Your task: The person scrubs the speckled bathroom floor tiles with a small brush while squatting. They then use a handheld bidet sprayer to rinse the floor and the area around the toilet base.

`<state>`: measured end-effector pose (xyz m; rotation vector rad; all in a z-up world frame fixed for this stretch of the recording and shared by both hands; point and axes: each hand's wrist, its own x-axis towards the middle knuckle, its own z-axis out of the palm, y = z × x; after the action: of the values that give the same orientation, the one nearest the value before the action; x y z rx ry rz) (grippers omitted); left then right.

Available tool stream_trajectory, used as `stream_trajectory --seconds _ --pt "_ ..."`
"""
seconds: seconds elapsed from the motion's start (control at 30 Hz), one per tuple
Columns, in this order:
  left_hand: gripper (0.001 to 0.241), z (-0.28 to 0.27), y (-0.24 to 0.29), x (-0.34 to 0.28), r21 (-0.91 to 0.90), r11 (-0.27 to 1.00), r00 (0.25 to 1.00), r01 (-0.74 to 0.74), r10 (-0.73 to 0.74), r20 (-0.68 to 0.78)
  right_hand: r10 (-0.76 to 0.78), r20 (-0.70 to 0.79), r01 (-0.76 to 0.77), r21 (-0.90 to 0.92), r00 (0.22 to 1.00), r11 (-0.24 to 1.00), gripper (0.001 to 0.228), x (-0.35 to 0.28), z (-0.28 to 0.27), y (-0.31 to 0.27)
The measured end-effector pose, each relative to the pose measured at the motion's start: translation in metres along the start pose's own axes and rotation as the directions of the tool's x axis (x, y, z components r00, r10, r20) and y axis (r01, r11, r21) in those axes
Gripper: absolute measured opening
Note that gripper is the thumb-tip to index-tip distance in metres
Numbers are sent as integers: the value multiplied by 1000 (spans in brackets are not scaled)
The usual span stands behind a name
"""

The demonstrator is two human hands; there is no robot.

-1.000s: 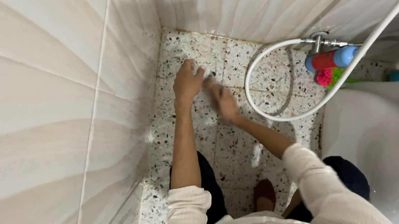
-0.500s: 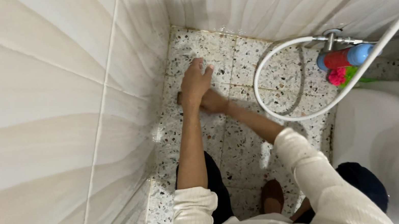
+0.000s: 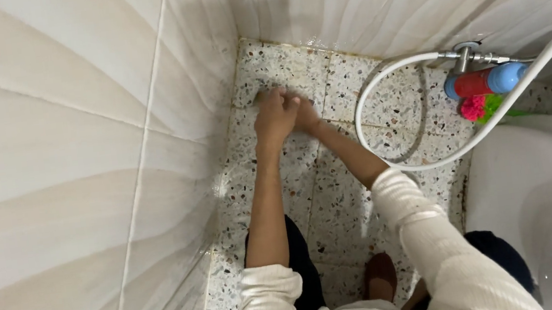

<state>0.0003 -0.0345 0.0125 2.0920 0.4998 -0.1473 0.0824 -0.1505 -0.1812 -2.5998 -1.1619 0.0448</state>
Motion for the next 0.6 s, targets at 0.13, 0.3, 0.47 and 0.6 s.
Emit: stream_trajectory --seconds 0.13,0.3,0.47,0.6 --pt "53 -1 12 -9 65 997 998 -43 40 40 488 117 -484 -61 865 873 82 8 -37 11" --pt "56 -2 3 -15 165 986 997 -23 9 83 -191 54 193 -27 980 981 77 -65 -59 -18" --pt "51 1 -14 -28 262 965 990 19 -55 130 -103 353 154 -120 930 981 65 -75 -42 34" --pt "49 35 -18 -38 417 904 984 -97 23 178 324 76 -325 -3 943 946 66 -91 -10 53"
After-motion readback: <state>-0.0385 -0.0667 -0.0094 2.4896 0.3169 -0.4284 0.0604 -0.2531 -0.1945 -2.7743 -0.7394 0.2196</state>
